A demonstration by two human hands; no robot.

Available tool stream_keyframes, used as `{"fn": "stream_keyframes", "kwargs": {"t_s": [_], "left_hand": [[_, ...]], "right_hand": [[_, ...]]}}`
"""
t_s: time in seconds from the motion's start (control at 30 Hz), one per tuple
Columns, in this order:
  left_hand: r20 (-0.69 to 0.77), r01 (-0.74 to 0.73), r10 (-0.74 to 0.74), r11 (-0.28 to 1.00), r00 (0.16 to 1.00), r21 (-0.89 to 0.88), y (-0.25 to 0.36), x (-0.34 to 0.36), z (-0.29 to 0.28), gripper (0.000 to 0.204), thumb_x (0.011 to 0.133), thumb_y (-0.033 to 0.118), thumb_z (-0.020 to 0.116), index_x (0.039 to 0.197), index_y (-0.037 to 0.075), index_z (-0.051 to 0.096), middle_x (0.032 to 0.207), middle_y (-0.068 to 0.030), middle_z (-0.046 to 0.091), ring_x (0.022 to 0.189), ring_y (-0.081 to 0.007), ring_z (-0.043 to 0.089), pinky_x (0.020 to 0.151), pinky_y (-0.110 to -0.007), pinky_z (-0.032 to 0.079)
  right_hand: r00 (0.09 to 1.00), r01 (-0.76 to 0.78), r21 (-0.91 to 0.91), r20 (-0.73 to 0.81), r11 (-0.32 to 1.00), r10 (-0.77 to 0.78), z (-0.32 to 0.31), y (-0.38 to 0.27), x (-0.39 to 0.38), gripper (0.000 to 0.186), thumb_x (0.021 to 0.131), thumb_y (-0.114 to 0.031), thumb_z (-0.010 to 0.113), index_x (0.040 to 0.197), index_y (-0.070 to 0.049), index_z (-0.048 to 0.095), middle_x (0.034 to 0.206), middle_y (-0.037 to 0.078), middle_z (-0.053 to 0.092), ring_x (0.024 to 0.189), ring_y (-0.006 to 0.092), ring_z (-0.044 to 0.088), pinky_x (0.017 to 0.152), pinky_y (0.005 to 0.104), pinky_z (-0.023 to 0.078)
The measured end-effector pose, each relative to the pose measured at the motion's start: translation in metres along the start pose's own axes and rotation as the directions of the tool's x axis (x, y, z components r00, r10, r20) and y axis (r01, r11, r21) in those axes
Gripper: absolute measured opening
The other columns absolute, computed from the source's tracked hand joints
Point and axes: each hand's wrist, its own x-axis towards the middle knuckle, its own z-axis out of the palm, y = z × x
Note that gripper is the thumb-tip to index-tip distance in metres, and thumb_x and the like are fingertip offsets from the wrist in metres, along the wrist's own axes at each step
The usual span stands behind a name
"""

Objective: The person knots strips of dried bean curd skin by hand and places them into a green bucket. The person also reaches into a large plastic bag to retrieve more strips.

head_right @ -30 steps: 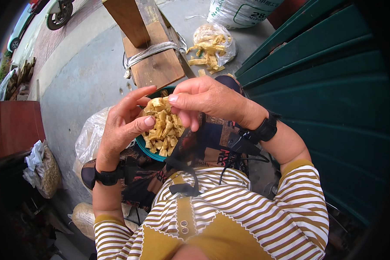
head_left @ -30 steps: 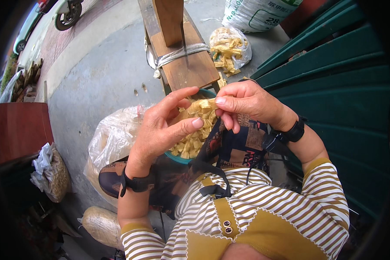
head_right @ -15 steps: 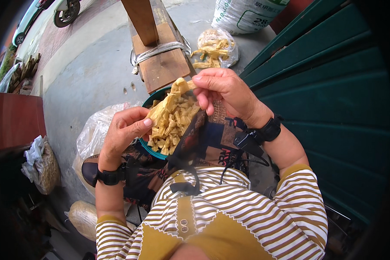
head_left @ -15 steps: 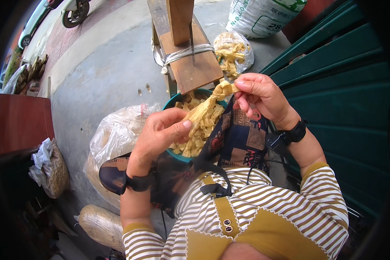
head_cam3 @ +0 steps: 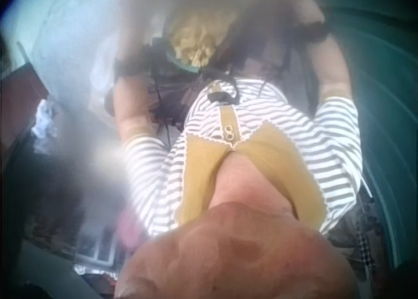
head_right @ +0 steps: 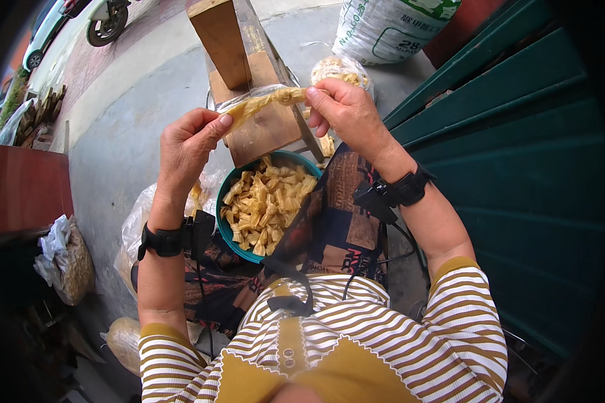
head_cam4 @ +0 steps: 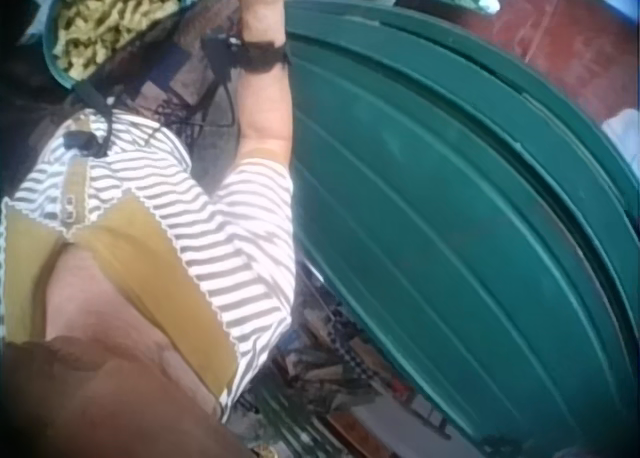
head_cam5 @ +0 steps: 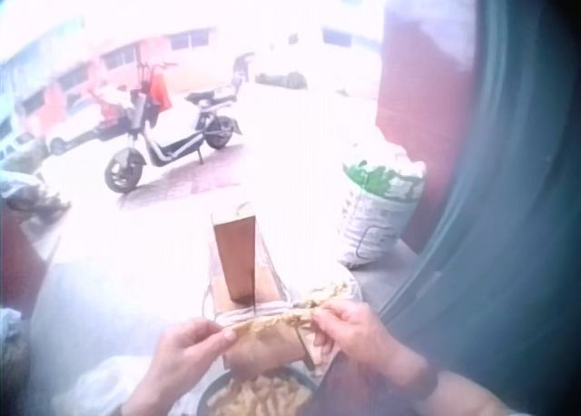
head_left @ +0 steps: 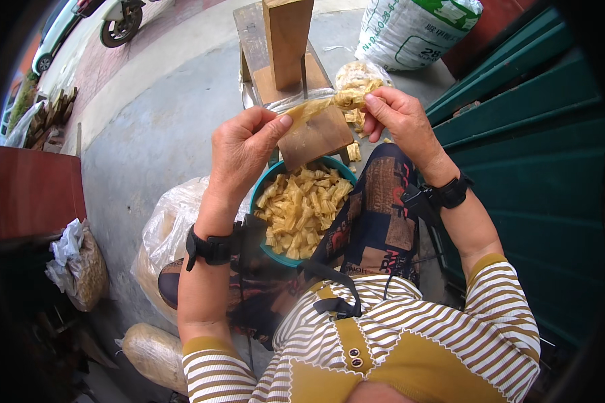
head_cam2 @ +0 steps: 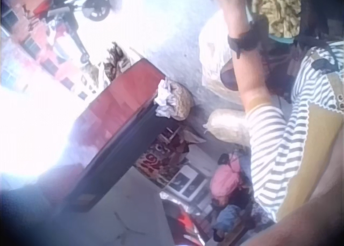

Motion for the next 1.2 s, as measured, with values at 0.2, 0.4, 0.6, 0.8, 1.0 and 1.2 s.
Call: {"fn": "stream_keyframes", "kwargs": {"t_s": [0.2,0.4,0.6,0.8,1.0,1.2], "left_hand": [[-0.076,-0.003,0.019,0.978,0.997,0.208,0.002,0.016,0.01,0.025,0.084,0.024,0.07,0.082,-0.002,0.067,0.061,0.0018,0.054,0.059,-0.0048,0.048,0.052,-0.021,0.039],[-0.224,0.116,-0.066,0.969,0.972,0.22,-0.021,0.007,-0.026,0.027,0.085,0.023,0.067,0.074,-0.001,0.064,0.059,0.0045,0.049,0.055,-0.0033,0.041,0.048,-0.021,0.032],[-0.119,0.3,-0.32,0.94,0.94,-0.16,-0.012,-0.051,-0.043,0.023,0.089,0.024,0.065,0.085,0.001,0.065,0.062,0.0063,0.051,0.052,-0.0017,0.04,0.046,-0.017,0.03],[-0.018,0.324,-0.338,0.917,0.941,-0.234,0.02,-0.086,-0.03,0.024,0.088,0.026,0.065,0.085,0.002,0.064,0.061,0.0051,0.052,0.049,-0.0012,0.041,0.042,-0.018,0.03],[0.135,0.289,-0.26,0.914,0.956,-0.284,0.043,-0.094,0.003,0.021,0.089,0.021,0.065,0.087,0.0,0.064,0.068,0.0048,0.056,0.056,-0.0018,0.046,0.048,-0.017,0.035],[0.273,0.315,-0.24,0.908,0.931,-0.276,0.046,-0.102,-0.002,0.029,0.087,0.017,0.067,0.108,-0.003,0.06,0.078,-0.0001,0.062,0.064,-0.0031,0.053,0.057,-0.018,0.044]], "right_hand": [[0.994,0.001,-0.145,-0.11,0.989,-0.017,0.003,0.02,0.02,0.023,0.093,-0.02,0.051,0.084,-0.002,0.061,0.063,0.003,0.061,0.05,0.0071,0.057,0.049,0.021,0.046],[0.967,-0.152,-0.206,-0.234,0.967,0.103,-0.021,0.022,-0.001,0.024,0.092,-0.021,0.052,0.08,-0.002,0.063,0.059,0.002,0.059,0.045,0.0066,0.053,0.043,0.0214,0.042],[0.973,-0.102,-0.311,-0.231,0.945,0.029,-0.024,0.001,-0.022,0.026,0.093,-0.024,0.053,0.084,-0.002,0.064,0.058,0.002,0.058,0.045,0.0064,0.051,0.042,0.0227,0.042],[0.964,-0.141,-0.713,-0.255,0.687,-0.067,-0.047,0.025,0.001,0.034,0.093,-0.033,0.055,0.099,-0.001,0.066,0.066,0.006,0.062,0.057,0.0094,0.058,0.053,0.0236,0.048],[0.933,0.218,0.01,0.289,0.976,-0.212,0.039,-0.019,-0.062,0.03,0.092,-0.018,0.06,0.113,0.002,0.062,0.087,0.005,0.064,0.08,0.0101,0.06,0.069,0.0216,0.048],[0.96,0.184,0.054,0.205,0.981,-0.191,0.067,-0.023,-0.067,0.024,0.092,-0.021,0.058,0.09,0.001,0.065,0.078,0.004,0.063,0.07,0.0115,0.059,0.064,0.023,0.048]]}}
